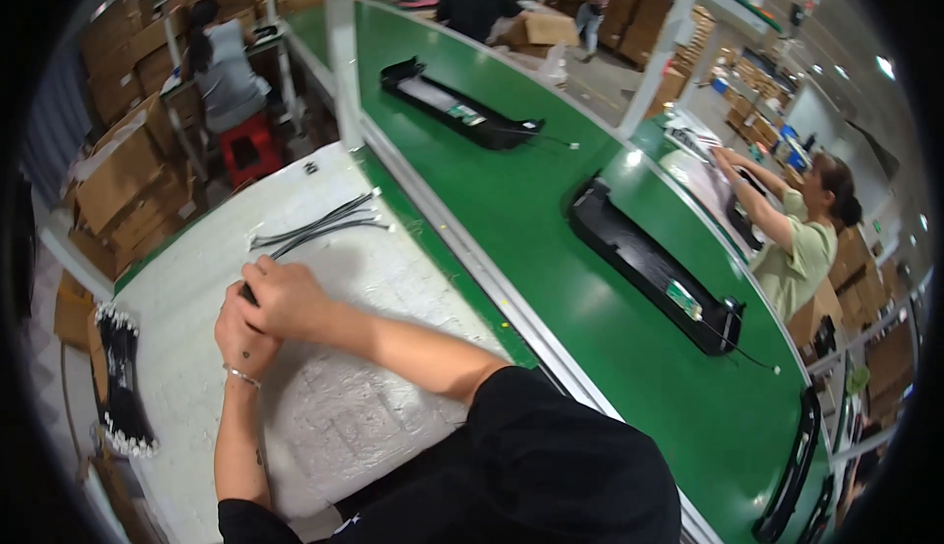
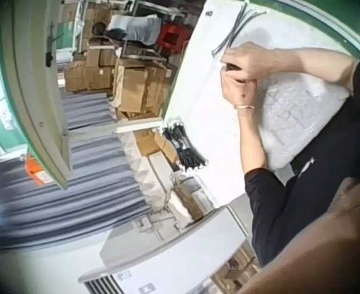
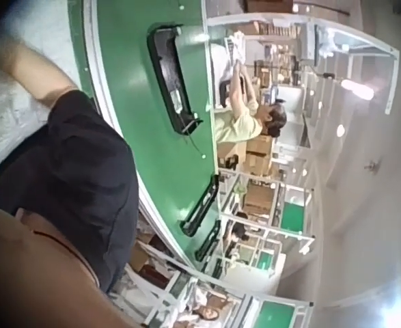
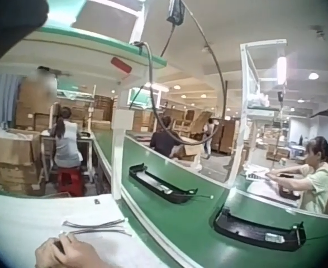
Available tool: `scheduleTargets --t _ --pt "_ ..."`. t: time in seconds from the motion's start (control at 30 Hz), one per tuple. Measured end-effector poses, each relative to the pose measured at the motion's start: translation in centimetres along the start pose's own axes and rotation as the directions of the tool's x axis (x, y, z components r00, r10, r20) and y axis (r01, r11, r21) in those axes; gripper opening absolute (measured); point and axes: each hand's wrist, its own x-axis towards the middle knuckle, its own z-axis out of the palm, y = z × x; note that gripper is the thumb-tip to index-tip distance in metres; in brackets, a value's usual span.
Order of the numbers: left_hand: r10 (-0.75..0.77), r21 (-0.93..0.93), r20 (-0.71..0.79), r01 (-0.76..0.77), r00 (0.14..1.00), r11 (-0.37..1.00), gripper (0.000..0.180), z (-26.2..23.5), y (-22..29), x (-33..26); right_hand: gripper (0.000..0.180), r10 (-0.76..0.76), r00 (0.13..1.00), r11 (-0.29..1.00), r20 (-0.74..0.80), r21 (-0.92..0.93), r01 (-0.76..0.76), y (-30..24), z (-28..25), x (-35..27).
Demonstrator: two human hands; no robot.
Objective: Connect wires to circuit boards and assemble electronic components on a factory production line.
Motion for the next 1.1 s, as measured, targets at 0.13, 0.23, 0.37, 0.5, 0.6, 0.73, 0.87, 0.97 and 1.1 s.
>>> scheduleTargets --t 0.13,0.23,0.37,0.5,0.6,0.73,0.87,0.97,1.1 --pt "-0.016 -0.202 0.212 0.060 0.977 0.977 0.053 -0.4 0.5 2.2 0.021 -0.226 0.965 0.973 -0.130 0.021 0.230 2.3 -0.2 0.9" --pt "-0.142 -0.308 0.575 0.374 0.805 0.875 0.052 -2.0 -2.6 3.6 0.024 -0.286 0.958 0.947 -0.018 0.148 0.285 1.4 -2.4 1.6" --pt "0.521 -0.534 0.781 0.800 0.344 0.272 0.057 -2.5 -5.9 3.0 0.033 -0.470 0.882 0.772 0.002 0.485 0.410 -0.9 -4.7 2.5" --pt "0.633 -0.716 0.576 0.693 0.517 0.085 0.066 -4.6 -3.9 3.4 0.039 -0.232 0.971 0.637 -0.061 0.745 0.198 -0.3 -8.4 4.6" --pt "0.568 -0.888 0.458 0.384 0.683 0.254 0.069 -5.3 -3.5 3.8 0.038 -0.195 0.937 0.957 0.290 0.264 0.117 2.1 -6.0 3.4" --pt "0.467 -0.790 0.439 0.082 0.768 0.607 0.073 -6.7 -2.7 4.6 0.031 -0.256 0.904 0.958 0.341 -0.038 0.285 4.3 -3.7 1.6" --pt "0.369 -0.654 0.452 0.020 0.812 0.757 0.073 -7.5 -2.2 4.8 0.019 -0.173 0.983 0.962 0.056 0.226 0.156 -0.1 -7.2 3.4" --pt "0.297 -0.562 0.480 0.029 0.826 0.827 0.072 -7.2 -1.6 5.0 0.015 -0.275 0.959 0.940 0.064 0.227 0.254 -2.1 -7.9 3.0" --pt "0.258 -0.176 0.377 -0.205 0.889 0.963 0.063 -5.7 -0.7 4.5 0.013 -0.197 0.970 0.980 0.142 0.019 0.196 -2.0 -4.6 1.2"
